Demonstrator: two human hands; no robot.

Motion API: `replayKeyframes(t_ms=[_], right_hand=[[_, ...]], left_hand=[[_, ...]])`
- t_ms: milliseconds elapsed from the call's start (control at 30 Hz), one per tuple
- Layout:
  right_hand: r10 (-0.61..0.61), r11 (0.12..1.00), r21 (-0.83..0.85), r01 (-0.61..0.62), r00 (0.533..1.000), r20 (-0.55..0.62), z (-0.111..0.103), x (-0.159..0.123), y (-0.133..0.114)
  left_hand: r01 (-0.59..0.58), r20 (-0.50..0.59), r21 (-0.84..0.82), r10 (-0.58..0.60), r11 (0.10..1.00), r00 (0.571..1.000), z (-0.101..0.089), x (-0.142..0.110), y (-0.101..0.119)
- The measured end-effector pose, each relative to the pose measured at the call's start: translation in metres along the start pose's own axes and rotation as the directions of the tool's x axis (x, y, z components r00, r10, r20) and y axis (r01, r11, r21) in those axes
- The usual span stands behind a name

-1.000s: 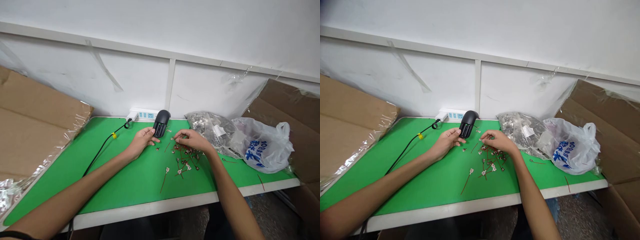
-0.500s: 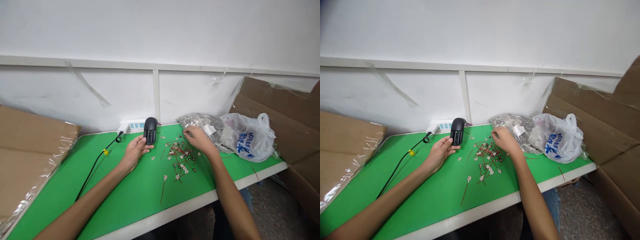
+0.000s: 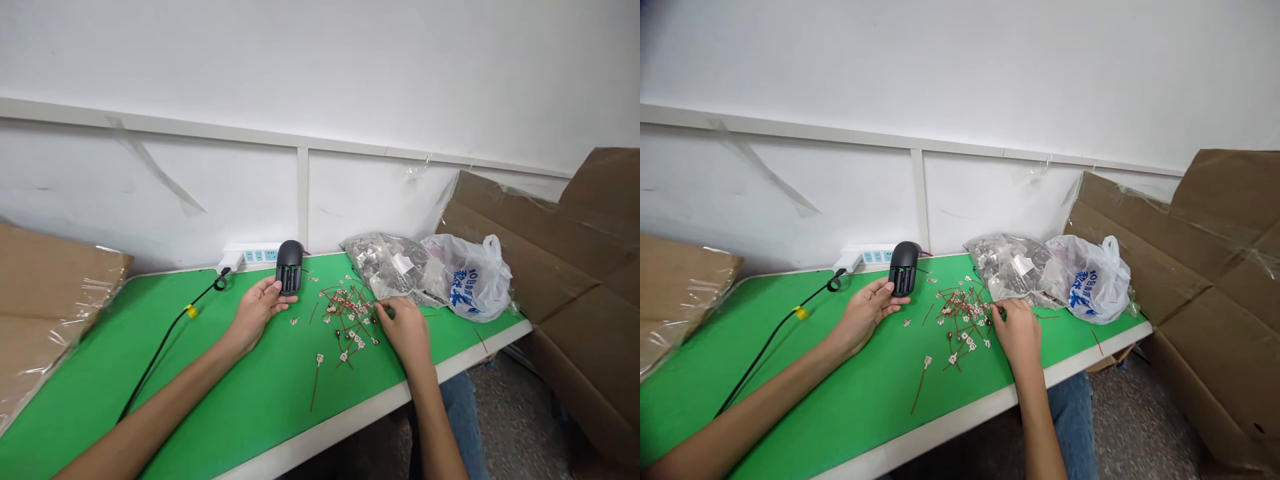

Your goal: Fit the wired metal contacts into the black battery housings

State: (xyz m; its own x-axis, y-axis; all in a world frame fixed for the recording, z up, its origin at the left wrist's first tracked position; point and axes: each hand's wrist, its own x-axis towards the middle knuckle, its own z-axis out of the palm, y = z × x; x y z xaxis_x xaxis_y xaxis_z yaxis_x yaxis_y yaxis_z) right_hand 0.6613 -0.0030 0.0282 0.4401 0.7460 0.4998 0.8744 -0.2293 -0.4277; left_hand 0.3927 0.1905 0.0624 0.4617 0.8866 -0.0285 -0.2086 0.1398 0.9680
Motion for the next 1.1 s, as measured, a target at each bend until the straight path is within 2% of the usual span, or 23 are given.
replayKeyframes(t_ms=[133,267,433,600,700,833,900,967,1000,1033,1100], right_hand=[[-0.028,0.998,-0.063,0.031,0.998,0.047,0.001,0.006,-0.002],[-0.067,0.997,-0.024,0.07,0.994,0.09,0.002,0.0,-0.013],[-0.138,0.987,-0.048,0.151,0.967,0.213,0.012,0.005,-0.063],[-0.248,0.95,-0.117,0.289,0.927,0.28,0.02,0.036,-0.108],[-0.23,0.941,-0.192,0.278,0.943,0.24,0.02,0.047,-0.113],[-0.217,0.939,-0.216,0.269,0.947,0.237,0.021,0.044,-0.1],[-0.203,0.97,-0.099,0.224,0.962,0.185,0.021,0.042,-0.09],[-0.144,0.982,0.133,0.131,0.985,0.094,0.022,0.043,-0.081],[-0.094,0.958,0.276,0.073,0.993,0.067,0.023,0.045,-0.079],[-0.043,0.908,0.42,0.008,0.996,0.073,0.025,0.048,-0.079],[0.013,0.746,0.654,-0.128,0.984,0.178,0.032,0.057,-0.086]], left_hand=[[-0.006,0.03,0.012,0.006,1.0,1.0,0.0,-0.001,-0.002],[-0.016,0.042,0.019,0.016,1.0,0.999,0.0,0.001,-0.004],[-0.026,0.054,0.035,0.024,0.999,0.998,0.001,0.002,-0.005],[-0.033,0.088,0.053,0.028,0.998,0.996,-0.003,0.003,-0.004],[-0.009,0.088,0.042,0.005,0.999,0.996,-0.005,0.005,-0.003],[0.005,0.085,0.042,-0.009,0.999,0.996,-0.006,0.007,-0.003],[0.002,0.078,0.048,-0.006,0.999,0.997,-0.004,0.006,-0.004],[0.001,0.072,0.054,-0.005,0.999,0.997,-0.003,0.004,-0.004],[-0.004,0.074,0.053,0.0,0.999,0.997,-0.002,0.002,-0.004],[-0.013,0.076,0.047,0.009,0.999,0.997,-0.001,0.001,-0.004],[-0.042,0.078,0.023,0.04,0.999,0.996,0.0,0.0,-0.005]])
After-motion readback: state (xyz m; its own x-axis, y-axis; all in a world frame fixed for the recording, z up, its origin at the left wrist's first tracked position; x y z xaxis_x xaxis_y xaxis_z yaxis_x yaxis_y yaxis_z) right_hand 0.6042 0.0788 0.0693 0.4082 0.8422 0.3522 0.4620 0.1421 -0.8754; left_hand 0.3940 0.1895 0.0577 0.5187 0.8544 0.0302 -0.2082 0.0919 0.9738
